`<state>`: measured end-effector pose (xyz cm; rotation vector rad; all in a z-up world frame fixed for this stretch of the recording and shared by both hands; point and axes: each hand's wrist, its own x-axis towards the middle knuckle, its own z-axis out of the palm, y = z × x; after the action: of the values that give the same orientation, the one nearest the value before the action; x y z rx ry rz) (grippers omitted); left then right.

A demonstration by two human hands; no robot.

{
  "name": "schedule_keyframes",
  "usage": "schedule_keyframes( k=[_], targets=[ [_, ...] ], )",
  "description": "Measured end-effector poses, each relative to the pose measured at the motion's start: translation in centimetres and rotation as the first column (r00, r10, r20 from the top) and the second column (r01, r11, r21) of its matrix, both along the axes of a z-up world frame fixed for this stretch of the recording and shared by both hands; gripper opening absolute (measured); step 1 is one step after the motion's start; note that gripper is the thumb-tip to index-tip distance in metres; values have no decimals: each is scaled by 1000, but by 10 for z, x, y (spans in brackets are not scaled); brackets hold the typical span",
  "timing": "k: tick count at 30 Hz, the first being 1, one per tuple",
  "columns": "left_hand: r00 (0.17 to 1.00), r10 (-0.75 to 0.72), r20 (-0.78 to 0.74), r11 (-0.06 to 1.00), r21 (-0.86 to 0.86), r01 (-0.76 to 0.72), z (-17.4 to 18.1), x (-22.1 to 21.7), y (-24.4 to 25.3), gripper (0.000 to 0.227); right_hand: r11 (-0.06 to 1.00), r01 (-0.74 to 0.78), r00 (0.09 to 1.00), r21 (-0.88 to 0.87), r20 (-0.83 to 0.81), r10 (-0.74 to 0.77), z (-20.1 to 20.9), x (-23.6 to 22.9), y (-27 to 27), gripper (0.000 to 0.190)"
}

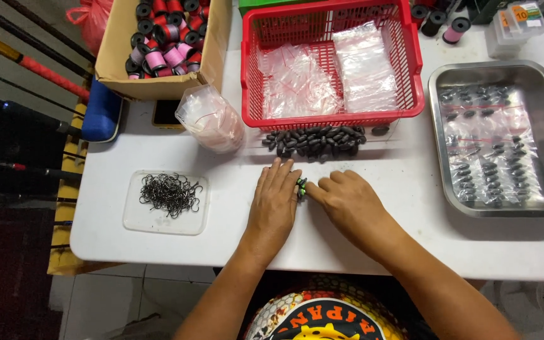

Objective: The person uses pliers to crimp small metal sleeves onto black cylindrical components, then places each finished unit into a small plastic bag. The person repeats this process for several units, organizing them into a tray.

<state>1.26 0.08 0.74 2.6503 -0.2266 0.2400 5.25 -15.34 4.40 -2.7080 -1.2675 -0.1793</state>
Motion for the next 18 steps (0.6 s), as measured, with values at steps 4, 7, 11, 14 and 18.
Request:
schedule_keyframes(
  k=[4, 7, 11, 14, 18],
  targets=[
    [1000, -3, 2, 1000, -8, 3, -4, 0, 1, 28, 996, -7, 1000, -91, 8, 7, 2, -3, -1, 15],
    [1000, -15, 25, 1000, 7, 15, -6, 2, 0, 28, 1000, -12, 998, 25, 67, 10, -1, 1, 2, 13],
    [1000, 10, 22, 1000, -24, -9, -2, -2, 1, 28, 988, 4, 991, 155, -133, 17, 16, -1, -13, 11],
    [991, 15, 133, 992, -127, 2, 5, 3, -8, 33, 729, 336, 843, 596, -536, 50, 12, 2, -36, 12],
    [921, -52, 386, 950, -264, 164, 33, 6, -38, 47, 17, 762, 541, 647, -651, 532, -20, 6, -43, 18]
  ],
)
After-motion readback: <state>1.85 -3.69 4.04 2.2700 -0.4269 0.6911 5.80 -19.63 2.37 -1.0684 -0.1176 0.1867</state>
